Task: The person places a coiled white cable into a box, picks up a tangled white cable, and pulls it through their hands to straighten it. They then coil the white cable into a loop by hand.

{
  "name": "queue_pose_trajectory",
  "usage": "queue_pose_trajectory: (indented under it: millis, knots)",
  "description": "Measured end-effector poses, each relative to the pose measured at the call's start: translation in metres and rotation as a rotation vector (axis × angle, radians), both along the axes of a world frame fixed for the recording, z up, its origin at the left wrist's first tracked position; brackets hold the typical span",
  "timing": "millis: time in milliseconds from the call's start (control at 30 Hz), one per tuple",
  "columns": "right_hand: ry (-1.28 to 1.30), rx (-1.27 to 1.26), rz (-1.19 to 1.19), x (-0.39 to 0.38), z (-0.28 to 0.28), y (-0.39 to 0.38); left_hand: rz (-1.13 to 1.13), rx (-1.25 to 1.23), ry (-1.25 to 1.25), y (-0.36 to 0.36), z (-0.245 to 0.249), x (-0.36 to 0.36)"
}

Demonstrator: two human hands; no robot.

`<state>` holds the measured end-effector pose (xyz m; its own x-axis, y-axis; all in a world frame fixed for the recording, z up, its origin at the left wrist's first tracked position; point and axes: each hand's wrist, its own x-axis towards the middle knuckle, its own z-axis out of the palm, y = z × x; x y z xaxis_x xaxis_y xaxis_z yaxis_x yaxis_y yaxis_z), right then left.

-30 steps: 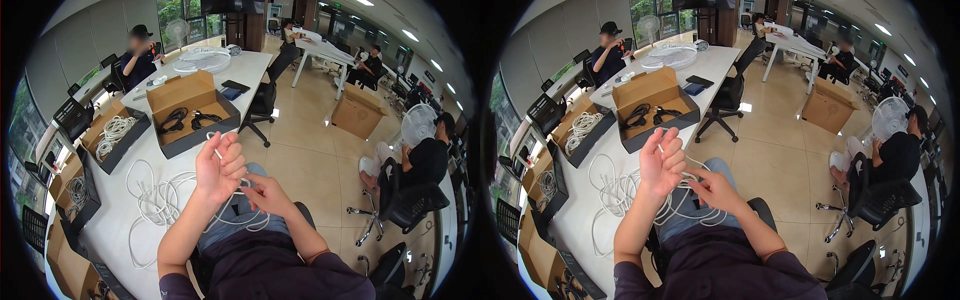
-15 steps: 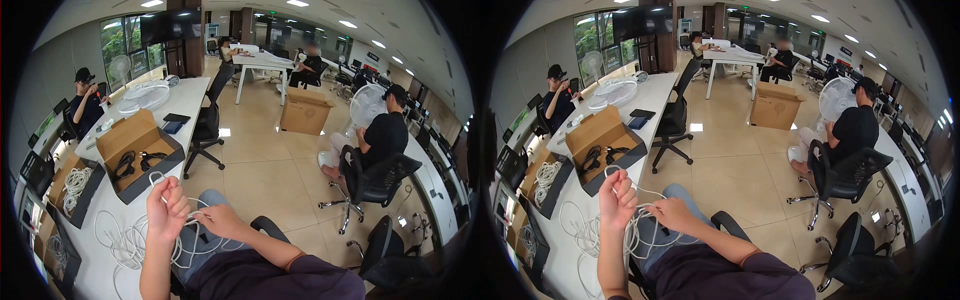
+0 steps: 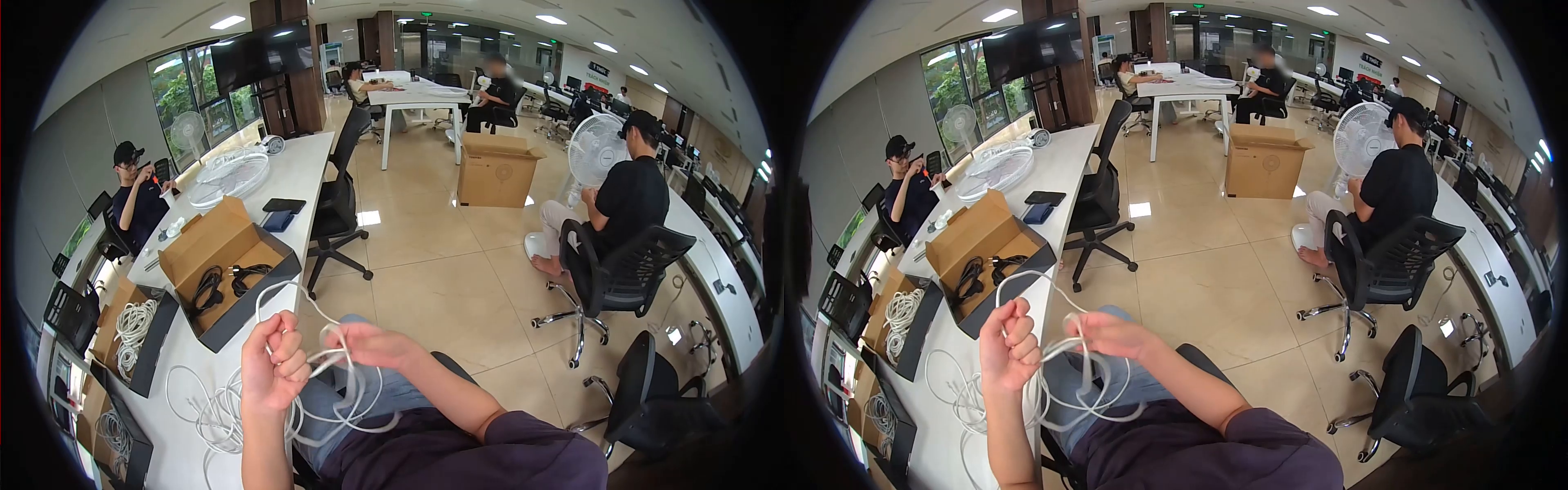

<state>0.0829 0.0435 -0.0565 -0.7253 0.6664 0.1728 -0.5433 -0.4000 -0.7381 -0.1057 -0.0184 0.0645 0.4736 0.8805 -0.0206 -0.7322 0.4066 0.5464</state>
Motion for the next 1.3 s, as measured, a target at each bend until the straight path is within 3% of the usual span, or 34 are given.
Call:
queue_pose_trajectory:
  millis: [67,167,267,333,433,467,567,633,667,733,800,867,1000,1100,1200,1300]
  knots:
    - [0.232,-0.124,0.017,0.012,-0.007,0.019,-0.056,0.014,0.060,-0.007,0.006,-0.004]
    - [0.356,-0.436,-0.420,0.029,0.007,0.033,-0.098,0.121,0.129,-0.016,0.013,-0.013]
    - [0.669,-0.517,-0.199,0.075,-0.035,0.062,-0.023,0.275,0.171,-0.023,0.021,-0.034]
    - [0.693,-0.561,-0.370,0.095,-0.045,0.067,0.090,0.330,0.109,-0.029,0.028,-0.051]
    - [0.222,-0.301,-1.219,0.115,-0.052,0.067,0.650,0.414,0.044,-0.049,0.042,-0.082]
    - [0.179,-0.282,-1.318,0.120,-0.054,0.068,0.829,0.408,0.071,-0.057,0.049,-0.086]
    - [0.058,-0.244,-1.629,0.136,-0.078,0.087,0.875,0.802,0.079,-0.071,0.048,-0.135]
    - [-0.024,-0.248,-1.774,0.150,-0.097,0.096,1.048,0.871,0.089,-0.085,0.054,-0.153]
    - [-0.074,-0.250,-1.787,0.157,-0.099,0.097,1.160,0.886,0.108,-0.092,0.054,-0.165]
    - [-0.085,-0.278,-1.817,0.164,-0.095,0.093,1.179,0.997,0.078,-0.103,0.059,-0.167]
    - [-0.123,-0.298,-1.745,0.168,-0.088,0.088,1.384,0.997,0.090,-0.109,0.059,-0.169]
    - [0.035,-0.324,-1.590,0.175,-0.097,0.094,1.610,0.971,0.062,-0.106,0.063,-0.159]
    - [0.379,-0.490,-1.305,0.183,-0.104,0.102,1.627,1.022,0.076,-0.097,0.057,-0.178]
    - [0.501,-0.628,-0.917,0.194,-0.117,0.100,1.519,0.959,-0.101,-0.088,0.053,-0.195]
    - [0.224,-0.448,-0.578,0.193,-0.114,0.089,1.337,0.852,-0.277,-0.085,0.043,-0.217]
    - [-0.620,-0.169,-0.799,0.165,-0.092,0.073,1.037,0.756,-0.440,-0.084,0.041,-0.225]
